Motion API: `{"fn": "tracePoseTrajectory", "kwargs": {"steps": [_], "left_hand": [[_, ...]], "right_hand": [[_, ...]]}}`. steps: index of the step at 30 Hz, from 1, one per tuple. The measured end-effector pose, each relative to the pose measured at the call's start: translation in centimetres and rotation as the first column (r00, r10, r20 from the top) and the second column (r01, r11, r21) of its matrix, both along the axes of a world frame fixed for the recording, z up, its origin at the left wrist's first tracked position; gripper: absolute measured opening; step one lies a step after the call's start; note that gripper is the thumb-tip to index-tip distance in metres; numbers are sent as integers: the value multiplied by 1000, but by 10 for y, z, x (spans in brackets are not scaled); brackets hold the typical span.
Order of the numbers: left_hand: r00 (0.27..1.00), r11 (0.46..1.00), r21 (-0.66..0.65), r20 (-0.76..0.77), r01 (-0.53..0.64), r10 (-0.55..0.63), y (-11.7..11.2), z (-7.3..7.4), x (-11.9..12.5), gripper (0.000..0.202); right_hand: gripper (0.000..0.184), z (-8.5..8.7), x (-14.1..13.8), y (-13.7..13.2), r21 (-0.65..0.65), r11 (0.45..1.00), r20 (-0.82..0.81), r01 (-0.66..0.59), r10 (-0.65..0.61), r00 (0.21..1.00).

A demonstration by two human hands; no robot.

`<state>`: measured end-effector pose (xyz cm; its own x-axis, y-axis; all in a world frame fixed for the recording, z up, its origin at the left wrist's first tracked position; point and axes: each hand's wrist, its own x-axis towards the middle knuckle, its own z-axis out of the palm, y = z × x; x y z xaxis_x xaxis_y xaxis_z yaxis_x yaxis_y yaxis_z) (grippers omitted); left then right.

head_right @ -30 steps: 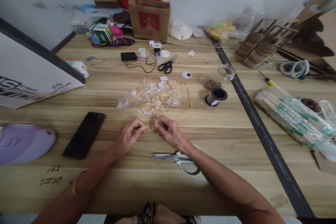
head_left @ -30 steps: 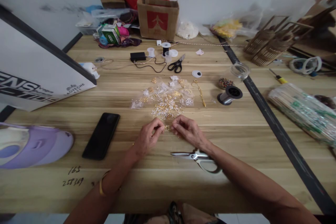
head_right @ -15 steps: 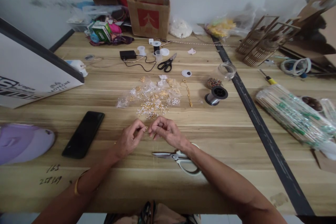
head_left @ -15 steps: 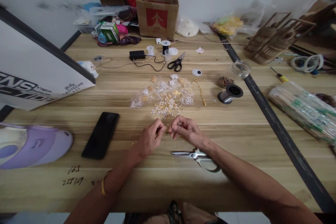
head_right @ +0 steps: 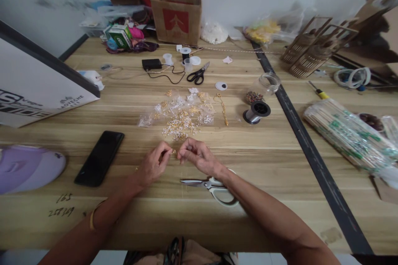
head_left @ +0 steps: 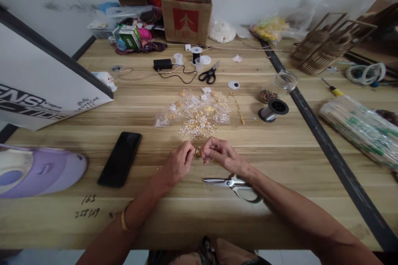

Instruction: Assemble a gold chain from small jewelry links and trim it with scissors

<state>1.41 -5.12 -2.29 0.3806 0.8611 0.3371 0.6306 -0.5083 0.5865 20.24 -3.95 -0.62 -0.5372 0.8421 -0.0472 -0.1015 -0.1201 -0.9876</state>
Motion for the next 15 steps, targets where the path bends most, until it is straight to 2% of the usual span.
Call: {"fn": "tracePoseTrajectory", "kwargs": {"steps": [15], "left_hand": [[999,997,75,-42,-4,7,2,1,0,15]], "right_hand": [[26,4,0,0,-14,1000,0,-13,13,1000]]}}
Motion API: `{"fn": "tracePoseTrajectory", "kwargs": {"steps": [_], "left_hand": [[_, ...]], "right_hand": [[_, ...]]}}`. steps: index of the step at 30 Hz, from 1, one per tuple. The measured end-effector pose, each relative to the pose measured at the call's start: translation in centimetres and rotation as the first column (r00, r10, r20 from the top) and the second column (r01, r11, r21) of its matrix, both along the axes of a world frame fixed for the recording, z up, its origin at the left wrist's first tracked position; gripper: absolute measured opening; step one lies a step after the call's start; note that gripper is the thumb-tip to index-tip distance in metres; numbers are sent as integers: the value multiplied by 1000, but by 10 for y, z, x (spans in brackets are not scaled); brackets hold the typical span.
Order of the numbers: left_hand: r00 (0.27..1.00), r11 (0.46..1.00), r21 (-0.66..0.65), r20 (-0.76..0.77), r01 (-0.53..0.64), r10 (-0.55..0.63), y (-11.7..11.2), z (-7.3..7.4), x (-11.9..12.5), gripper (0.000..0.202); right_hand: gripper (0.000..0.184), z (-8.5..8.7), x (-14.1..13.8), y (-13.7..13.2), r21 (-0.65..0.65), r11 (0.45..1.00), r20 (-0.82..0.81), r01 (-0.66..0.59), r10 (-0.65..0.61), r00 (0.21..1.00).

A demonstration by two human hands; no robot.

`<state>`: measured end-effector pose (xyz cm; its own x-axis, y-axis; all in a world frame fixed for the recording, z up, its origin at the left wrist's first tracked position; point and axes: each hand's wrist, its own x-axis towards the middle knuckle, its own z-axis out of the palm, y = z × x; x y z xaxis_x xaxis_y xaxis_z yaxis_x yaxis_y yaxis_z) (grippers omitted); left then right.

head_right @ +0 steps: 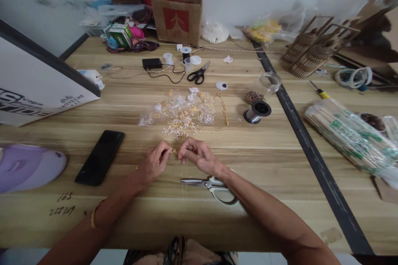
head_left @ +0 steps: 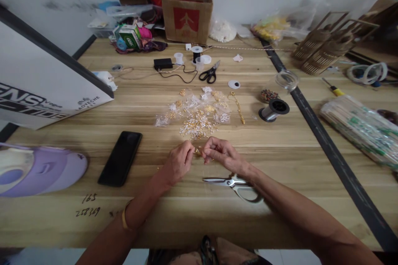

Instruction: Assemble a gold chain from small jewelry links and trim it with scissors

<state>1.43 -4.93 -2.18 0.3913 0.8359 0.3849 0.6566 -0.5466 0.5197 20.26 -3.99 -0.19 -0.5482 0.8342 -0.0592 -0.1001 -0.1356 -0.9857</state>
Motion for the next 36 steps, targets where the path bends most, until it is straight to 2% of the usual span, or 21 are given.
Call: {"fn": "tracePoseTrajectory", "kwargs": {"steps": [4,8,13,20,24,32,36], "left_hand": [[1000,1000,9,29,-12,12,1,-4,-1,14],[994,999,3,101,-35,35,2,-6,-3,12],[980,1000,0,197,28,-28,0,0,-3,7],[973,992,-88,223,89,-67,-1,8,1,10],[972,984,-148,228,98,-62,-1,9,2,12],[945,975,-184,320,125,-61,-2,15,5,12],[926,951,-278,378,137,-23,-2,19,5,6]], "right_hand": [[24,0,0,0,-2,1000,2,6,-6,1000],[22,-4,-2,2,0,997,-18,79,-79,997],[27,-9,-5,2,-67,996,-95,62,-68,993],[30,-8,-3,0,12,1000,45,-23,23,999],[31,-8,-3,0,24,998,64,-50,48,997],[31,-7,-4,-1,-19,998,61,-64,65,996],[29,-6,-5,-2,22,999,125,-32,29,992]]}}
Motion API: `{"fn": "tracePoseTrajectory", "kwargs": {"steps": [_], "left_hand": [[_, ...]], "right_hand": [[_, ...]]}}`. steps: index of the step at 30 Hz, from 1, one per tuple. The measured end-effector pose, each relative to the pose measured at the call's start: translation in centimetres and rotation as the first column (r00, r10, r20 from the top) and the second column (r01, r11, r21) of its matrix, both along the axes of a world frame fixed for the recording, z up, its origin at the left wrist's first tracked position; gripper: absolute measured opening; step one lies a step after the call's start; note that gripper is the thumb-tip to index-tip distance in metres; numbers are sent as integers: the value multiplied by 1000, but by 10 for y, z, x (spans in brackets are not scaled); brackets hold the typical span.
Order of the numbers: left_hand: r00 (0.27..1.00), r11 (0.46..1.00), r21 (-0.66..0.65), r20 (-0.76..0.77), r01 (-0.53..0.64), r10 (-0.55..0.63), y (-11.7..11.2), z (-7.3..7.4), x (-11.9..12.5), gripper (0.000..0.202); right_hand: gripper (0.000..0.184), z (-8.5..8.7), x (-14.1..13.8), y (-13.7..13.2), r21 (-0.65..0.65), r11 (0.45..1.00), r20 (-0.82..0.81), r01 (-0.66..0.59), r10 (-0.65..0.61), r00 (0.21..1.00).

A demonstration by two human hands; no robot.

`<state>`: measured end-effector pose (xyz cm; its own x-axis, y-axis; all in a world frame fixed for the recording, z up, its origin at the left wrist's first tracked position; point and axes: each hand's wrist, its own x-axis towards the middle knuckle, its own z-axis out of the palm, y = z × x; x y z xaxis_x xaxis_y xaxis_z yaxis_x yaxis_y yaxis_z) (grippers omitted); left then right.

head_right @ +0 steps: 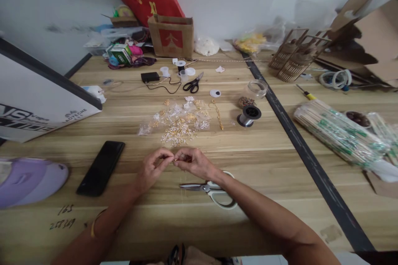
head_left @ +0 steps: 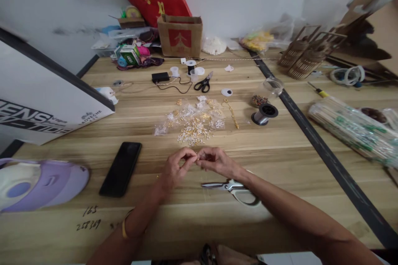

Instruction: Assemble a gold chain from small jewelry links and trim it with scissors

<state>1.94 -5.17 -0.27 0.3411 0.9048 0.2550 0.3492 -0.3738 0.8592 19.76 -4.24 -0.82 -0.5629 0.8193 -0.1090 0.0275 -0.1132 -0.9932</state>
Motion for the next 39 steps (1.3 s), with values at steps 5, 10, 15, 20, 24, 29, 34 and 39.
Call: {"fn": "tracePoseTrajectory", "kwargs": {"steps": [5,10,15,20,24,29,34,39], "left_hand": [[1000,987,-158,23,-13,16,3,-2,-5,14],[997,997,-67,-58,39,-43,8,-3,-8,9],[995,998,-1,-78,62,-62,9,1,-8,9],[994,995,-64,-64,80,-84,9,1,-11,8],[995,992,-98,-50,76,-81,10,-3,-13,7],[996,991,-107,-30,78,-82,10,-3,-12,7],[996,994,-76,-32,76,-79,9,1,-11,6],[996,994,-67,-24,81,-83,9,1,-11,7]], "right_hand": [[22,0,1,0,134,985,25,110,-114,993],[17,-1,2,2,223,968,64,113,-130,989],[21,-2,2,2,157,984,73,88,-101,992],[18,-4,2,3,142,985,61,101,-111,992],[15,-5,3,3,144,986,47,89,-96,994],[18,-1,4,2,120,992,53,43,-49,997],[17,5,5,2,116,993,89,33,-44,995],[18,4,4,2,114,993,79,41,-50,996]]}}
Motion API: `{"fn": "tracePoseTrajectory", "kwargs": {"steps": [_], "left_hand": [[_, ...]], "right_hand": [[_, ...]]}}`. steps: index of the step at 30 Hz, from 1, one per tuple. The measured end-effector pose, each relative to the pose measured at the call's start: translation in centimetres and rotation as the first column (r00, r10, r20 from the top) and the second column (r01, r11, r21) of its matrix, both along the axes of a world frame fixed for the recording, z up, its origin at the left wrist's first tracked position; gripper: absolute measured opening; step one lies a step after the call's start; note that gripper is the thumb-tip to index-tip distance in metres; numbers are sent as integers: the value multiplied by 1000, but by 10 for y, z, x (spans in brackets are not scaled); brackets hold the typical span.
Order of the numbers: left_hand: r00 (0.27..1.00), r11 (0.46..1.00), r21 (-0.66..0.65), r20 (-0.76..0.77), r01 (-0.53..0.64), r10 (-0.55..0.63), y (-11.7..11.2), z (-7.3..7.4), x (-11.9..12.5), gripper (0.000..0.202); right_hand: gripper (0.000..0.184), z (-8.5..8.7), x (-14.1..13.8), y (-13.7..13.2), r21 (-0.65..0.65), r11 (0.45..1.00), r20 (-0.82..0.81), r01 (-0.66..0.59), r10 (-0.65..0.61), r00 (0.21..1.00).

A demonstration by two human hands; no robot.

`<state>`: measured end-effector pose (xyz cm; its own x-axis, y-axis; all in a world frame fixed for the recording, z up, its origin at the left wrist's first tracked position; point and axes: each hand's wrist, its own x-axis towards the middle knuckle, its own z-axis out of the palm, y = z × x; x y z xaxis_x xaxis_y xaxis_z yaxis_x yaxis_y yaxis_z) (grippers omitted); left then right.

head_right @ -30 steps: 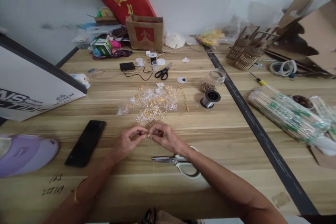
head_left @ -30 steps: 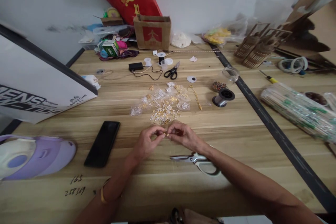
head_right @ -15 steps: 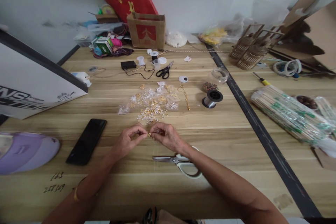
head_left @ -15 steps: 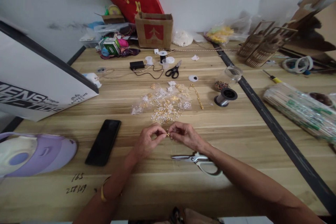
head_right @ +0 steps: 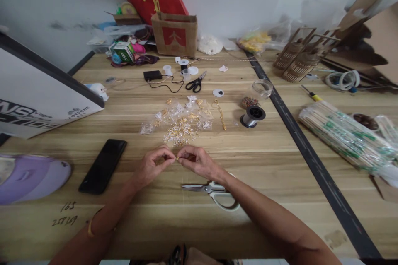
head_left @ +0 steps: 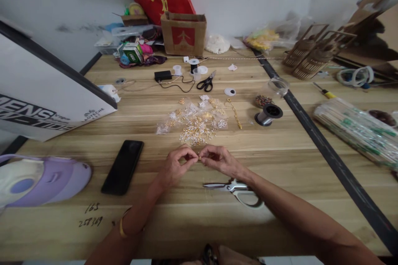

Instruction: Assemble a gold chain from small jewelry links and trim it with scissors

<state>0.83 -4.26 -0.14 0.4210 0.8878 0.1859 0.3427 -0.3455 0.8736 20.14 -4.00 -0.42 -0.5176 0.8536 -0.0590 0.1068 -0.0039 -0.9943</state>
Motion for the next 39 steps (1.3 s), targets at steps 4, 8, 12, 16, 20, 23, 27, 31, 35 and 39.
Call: {"fn": "tracePoseTrajectory", "kwargs": {"steps": [4,8,12,16,20,23,27,31,35,39], "left_hand": [[1000,1000,8,12,-3,3,0,-1,1,7],[1000,1000,10,15,-5,4,0,0,1,7],[1000,1000,21,24,12,-12,0,1,1,7],[1000,999,32,29,11,-12,0,1,2,6],[1000,999,38,14,7,-8,0,1,2,6],[1000,1000,22,4,11,-11,0,0,1,5],[1000,1000,-8,18,24,-24,1,-1,0,5],[999,998,-47,17,28,-27,1,0,0,5],[1000,996,-84,15,26,-24,-1,1,1,5],[999,990,-137,31,21,-17,-1,-1,2,6]], "right_hand": [[17,-2,0,0,1,1000,-19,10,-10,1000],[16,0,0,0,-24,1000,-42,11,-12,999],[16,2,1,0,-52,999,-16,-4,3,1000],[14,-2,1,0,-36,999,-27,-26,25,999],[12,-5,1,0,-13,999,-29,-29,29,999],[12,-4,2,0,-10,1000,-27,-25,25,999],[11,-3,2,0,-13,1000,-26,-6,6,1000],[14,-4,1,-1,-26,1000,-40,-7,6,999],[16,-6,0,-1,-47,999,-71,-22,18,997],[15,-8,0,-1,-40,999,-89,-29,25,996]]}}
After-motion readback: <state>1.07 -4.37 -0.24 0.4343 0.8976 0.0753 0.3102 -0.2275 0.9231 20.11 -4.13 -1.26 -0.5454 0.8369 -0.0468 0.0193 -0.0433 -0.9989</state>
